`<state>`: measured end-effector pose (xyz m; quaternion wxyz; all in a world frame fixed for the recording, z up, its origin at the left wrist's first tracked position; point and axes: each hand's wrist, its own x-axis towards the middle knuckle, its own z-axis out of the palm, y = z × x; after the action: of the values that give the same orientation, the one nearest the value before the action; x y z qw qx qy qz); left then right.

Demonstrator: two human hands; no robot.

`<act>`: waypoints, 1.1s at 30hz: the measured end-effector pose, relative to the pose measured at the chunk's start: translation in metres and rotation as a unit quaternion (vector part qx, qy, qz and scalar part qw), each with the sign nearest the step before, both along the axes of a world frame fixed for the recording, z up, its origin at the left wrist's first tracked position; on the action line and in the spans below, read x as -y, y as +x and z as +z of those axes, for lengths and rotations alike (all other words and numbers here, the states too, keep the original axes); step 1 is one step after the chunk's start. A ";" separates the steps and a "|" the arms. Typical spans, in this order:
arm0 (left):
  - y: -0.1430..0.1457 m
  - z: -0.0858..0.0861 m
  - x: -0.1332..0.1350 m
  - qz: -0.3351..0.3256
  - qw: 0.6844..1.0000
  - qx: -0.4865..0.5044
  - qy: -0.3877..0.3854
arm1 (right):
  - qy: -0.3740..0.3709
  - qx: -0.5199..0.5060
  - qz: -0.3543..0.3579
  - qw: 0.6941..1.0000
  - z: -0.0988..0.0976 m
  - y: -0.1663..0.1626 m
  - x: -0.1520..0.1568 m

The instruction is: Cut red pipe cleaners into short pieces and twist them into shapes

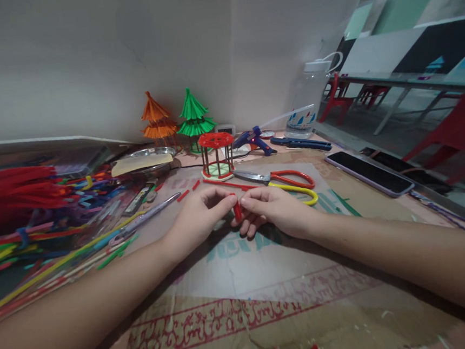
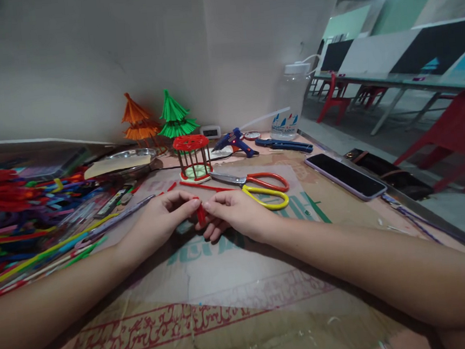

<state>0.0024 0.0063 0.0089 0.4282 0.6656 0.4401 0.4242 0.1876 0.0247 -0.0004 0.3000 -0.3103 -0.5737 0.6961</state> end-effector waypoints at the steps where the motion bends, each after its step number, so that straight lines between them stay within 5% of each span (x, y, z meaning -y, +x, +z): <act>1: 0.000 0.000 -0.001 0.003 1.000 0.001 0.006 | 0.002 0.002 0.002 1.000 0.000 0.000 0.000; 14: -0.001 -0.007 0.000 -0.018 0.999 0.020 0.028 | 0.037 0.007 -0.050 0.998 0.001 -0.003 0.004; 21: -0.019 0.014 -0.007 0.038 0.987 -0.123 0.098 | 0.130 0.086 -0.084 0.984 0.027 0.015 -0.013; 24: -0.056 0.037 -0.025 0.085 0.955 -0.246 0.139 | 0.283 0.175 -0.183 0.925 0.047 0.056 -0.048; 28: -0.103 0.057 -0.045 0.119 0.918 -0.365 0.096 | 0.402 0.350 -0.307 0.788 0.048 0.126 -0.109; 31: -0.121 0.060 -0.050 0.155 0.858 -0.478 0.109 | 0.454 0.469 -0.300 0.695 0.037 0.164 -0.140; 33: -0.126 0.059 -0.051 0.187 0.814 -0.535 0.128 | 0.494 0.468 -0.300 0.669 0.033 0.172 -0.147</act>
<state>-0.1232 0.0574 0.0677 -0.0514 0.7414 0.6573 0.1254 0.3593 0.1716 0.0323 0.2941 -0.5572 -0.7748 -0.0525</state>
